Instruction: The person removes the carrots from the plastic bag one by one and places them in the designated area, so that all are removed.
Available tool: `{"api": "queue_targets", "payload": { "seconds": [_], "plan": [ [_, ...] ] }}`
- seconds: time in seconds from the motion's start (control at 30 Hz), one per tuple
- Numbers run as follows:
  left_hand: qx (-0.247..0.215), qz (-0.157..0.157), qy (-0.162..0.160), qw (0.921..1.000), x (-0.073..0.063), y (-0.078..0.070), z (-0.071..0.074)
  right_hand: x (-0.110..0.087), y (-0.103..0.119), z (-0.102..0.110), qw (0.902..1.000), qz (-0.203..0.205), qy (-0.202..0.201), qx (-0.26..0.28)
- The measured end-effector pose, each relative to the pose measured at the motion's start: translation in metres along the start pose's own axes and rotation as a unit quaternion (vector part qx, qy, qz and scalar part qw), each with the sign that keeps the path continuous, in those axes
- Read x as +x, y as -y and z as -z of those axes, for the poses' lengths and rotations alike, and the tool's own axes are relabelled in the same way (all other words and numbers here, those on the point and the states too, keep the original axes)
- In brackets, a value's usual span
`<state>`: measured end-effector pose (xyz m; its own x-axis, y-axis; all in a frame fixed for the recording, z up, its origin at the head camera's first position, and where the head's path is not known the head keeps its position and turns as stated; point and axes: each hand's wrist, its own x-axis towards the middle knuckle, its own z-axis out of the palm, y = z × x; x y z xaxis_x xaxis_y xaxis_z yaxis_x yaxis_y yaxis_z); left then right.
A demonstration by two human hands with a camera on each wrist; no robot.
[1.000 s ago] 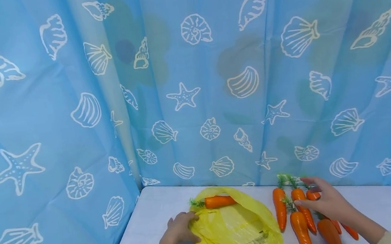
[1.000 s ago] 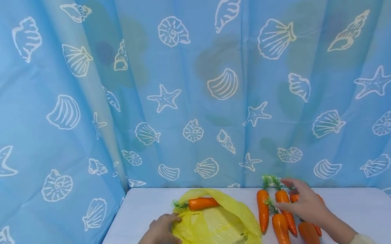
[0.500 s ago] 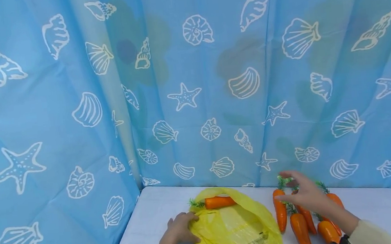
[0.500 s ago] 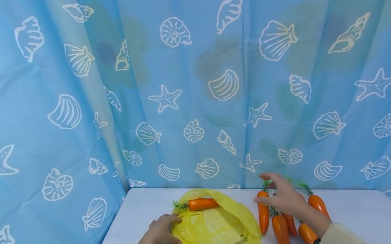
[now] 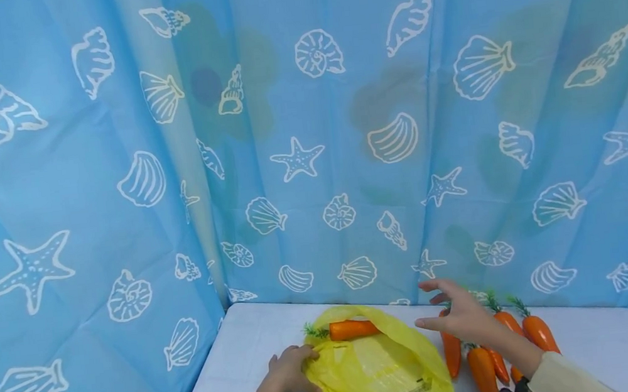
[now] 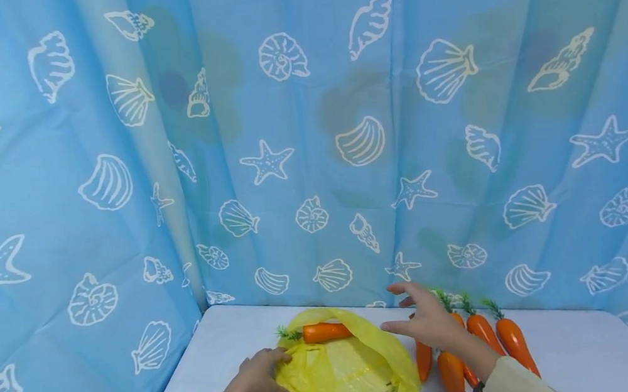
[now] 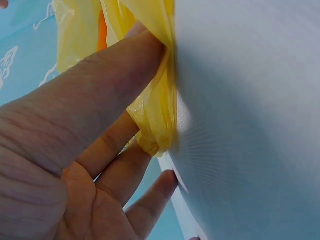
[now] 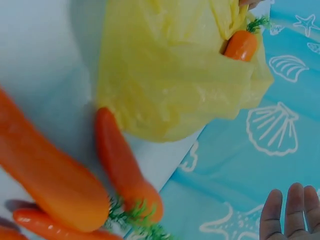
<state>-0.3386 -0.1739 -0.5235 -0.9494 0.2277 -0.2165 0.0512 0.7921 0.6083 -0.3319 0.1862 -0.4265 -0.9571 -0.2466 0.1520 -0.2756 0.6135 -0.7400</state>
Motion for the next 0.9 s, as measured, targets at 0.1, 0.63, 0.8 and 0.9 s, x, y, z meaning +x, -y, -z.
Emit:
{"api": "queue_targets", "payload": {
  "seconds": [0.1,0.63,0.8,0.9],
  "plan": [
    [0.002,-0.002,0.000,1.0000,0.000,0.000,0.000,0.004,0.004,-0.007,1.0000,0.004,0.003,0.007],
    [0.007,-0.016,-0.004,0.9998,0.002,0.004,0.000,0.019,0.019,-0.040,0.9984,0.021,0.040,0.035],
    [0.010,-0.017,-0.004,0.9998,0.001,0.003,0.001,0.023,0.020,-0.053,0.9973,0.018,0.057,0.043],
    [0.009,-0.014,-0.002,0.9999,0.000,0.003,0.001,0.026,0.019,-0.062,0.9963,0.010,0.068,0.051]
  ]
}}
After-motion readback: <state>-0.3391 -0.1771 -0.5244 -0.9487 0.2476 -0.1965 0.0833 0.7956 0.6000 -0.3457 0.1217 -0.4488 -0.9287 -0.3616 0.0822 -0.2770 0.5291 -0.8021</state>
